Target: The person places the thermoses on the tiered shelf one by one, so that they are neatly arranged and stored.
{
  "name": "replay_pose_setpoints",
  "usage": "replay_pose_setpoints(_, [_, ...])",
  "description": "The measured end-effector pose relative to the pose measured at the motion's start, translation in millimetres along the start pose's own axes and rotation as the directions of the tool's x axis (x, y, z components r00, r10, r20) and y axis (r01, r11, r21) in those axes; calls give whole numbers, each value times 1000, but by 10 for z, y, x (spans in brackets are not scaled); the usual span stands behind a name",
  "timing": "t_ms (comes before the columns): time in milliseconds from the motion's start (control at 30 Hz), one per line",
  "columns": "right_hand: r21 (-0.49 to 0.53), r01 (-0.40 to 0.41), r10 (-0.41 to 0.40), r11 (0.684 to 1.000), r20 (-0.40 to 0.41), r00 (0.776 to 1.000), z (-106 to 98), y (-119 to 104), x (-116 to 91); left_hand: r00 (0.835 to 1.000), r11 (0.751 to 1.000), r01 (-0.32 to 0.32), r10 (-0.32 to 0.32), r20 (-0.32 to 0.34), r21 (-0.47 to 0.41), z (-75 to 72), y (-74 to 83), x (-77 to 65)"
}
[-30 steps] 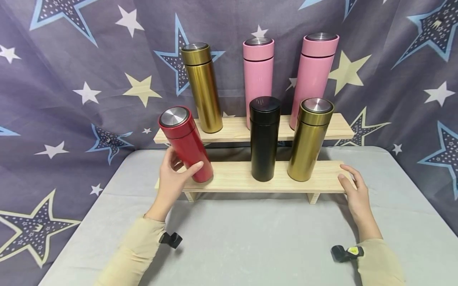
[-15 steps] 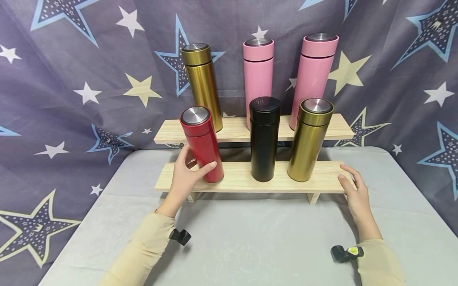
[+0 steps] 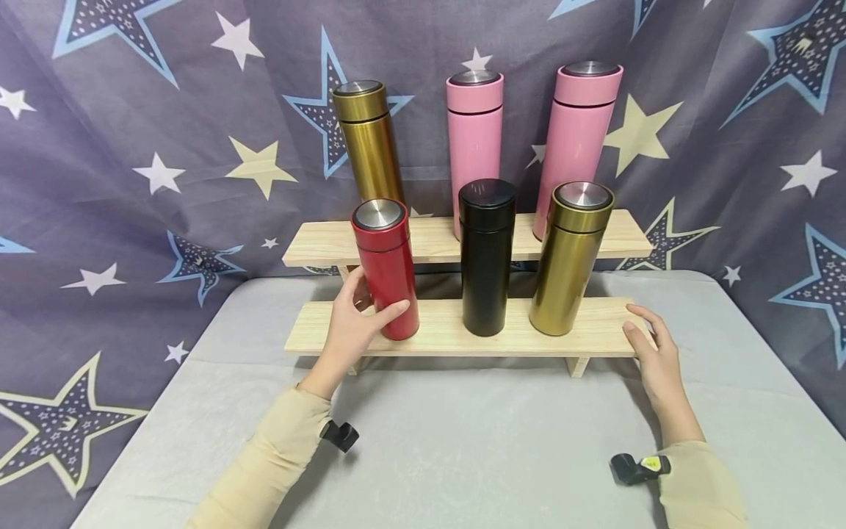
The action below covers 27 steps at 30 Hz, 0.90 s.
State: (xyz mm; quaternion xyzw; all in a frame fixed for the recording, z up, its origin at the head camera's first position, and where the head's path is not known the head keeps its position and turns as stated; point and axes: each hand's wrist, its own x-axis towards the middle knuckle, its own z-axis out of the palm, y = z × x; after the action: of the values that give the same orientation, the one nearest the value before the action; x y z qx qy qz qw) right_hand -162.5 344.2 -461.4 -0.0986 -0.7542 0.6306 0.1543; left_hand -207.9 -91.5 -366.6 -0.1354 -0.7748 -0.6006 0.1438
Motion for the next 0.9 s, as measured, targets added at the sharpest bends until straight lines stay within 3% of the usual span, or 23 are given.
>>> replay_pose_setpoints(167, [-36,5,-5,999,-3,1000,4,4,1,1000,1000,14,-14,14,-20,-3,-20,23])
replay_pose_setpoints(433, [-63,11,-11,998,-3,1000,-2,7,5,994,994,66,-57,96,-90,-72,-107,75])
replay_pose_setpoints(633, [-75,14,-15,997,-10,1000,7,18,8,987,994,75,-63,145,-77,-103,-142,89])
replay_pose_setpoints(900, [-64,14,-15,998,-17,1000,30,24,7,988,998,68,-66,142,-9,-122,-155,62])
